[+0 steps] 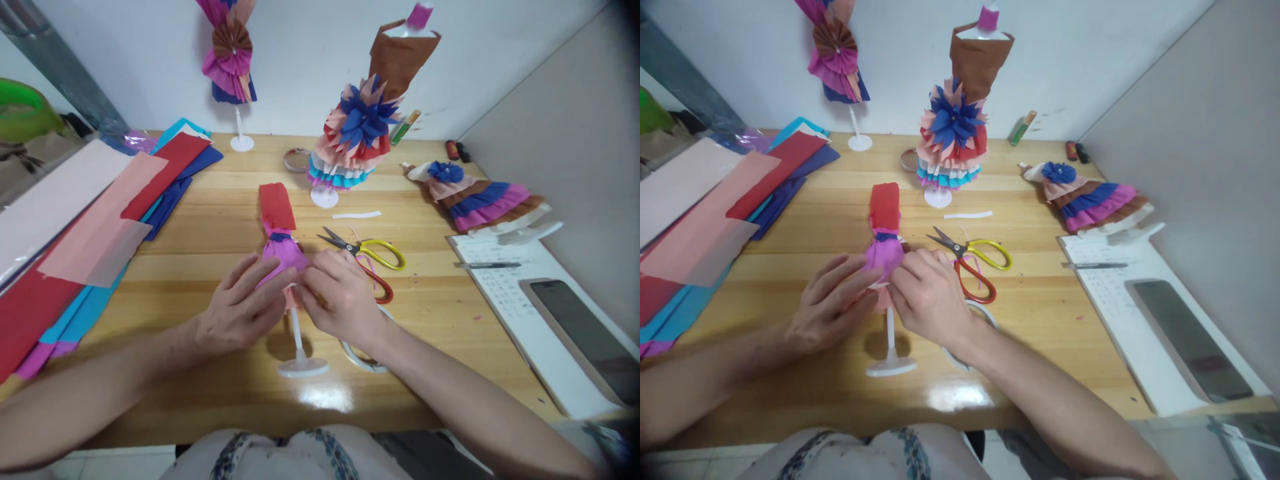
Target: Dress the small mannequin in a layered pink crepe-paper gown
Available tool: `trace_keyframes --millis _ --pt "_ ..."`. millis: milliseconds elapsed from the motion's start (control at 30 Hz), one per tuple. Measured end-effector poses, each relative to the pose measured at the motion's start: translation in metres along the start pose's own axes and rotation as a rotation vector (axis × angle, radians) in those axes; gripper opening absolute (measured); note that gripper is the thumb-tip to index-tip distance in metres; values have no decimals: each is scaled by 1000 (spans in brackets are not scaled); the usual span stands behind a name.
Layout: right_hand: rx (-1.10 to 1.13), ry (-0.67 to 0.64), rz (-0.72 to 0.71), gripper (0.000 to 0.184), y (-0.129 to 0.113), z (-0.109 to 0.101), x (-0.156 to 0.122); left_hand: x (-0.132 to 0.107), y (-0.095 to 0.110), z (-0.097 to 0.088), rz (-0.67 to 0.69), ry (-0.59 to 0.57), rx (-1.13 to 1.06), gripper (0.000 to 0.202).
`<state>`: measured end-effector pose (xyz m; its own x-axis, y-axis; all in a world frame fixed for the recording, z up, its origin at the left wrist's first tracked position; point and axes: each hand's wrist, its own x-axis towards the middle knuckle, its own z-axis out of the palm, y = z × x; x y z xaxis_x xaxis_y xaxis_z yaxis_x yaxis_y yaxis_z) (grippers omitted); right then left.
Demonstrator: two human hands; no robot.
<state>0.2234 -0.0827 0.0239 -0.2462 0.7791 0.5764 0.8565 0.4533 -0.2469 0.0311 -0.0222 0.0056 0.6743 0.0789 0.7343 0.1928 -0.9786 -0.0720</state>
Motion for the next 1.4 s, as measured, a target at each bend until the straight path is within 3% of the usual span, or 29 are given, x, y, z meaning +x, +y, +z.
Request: trace_keyframes --millis 433,600,800,1033,1233,1400 --pt "37 40 114 20 0 3 0 2 -4 -2 46 -54 -44 11" --pt "25 1 22 11 0 2 2 1 -5 -4 24 -54 -53 12" --pt "-26 -13 -27 21 -1 6 -1 1 -3 0 -19 -50 3 12" --pt "-70 69 -32 24 -2 7 -1 6 -2 3 -47 22 -28 10" --pt "-74 86 -141 19 -4 4 -3 8 -4 -3 -81 -26 -53 5" --pt "-26 189 -183 14 -3 5 -6 10 -3 -4 -76 -46 -67 4"
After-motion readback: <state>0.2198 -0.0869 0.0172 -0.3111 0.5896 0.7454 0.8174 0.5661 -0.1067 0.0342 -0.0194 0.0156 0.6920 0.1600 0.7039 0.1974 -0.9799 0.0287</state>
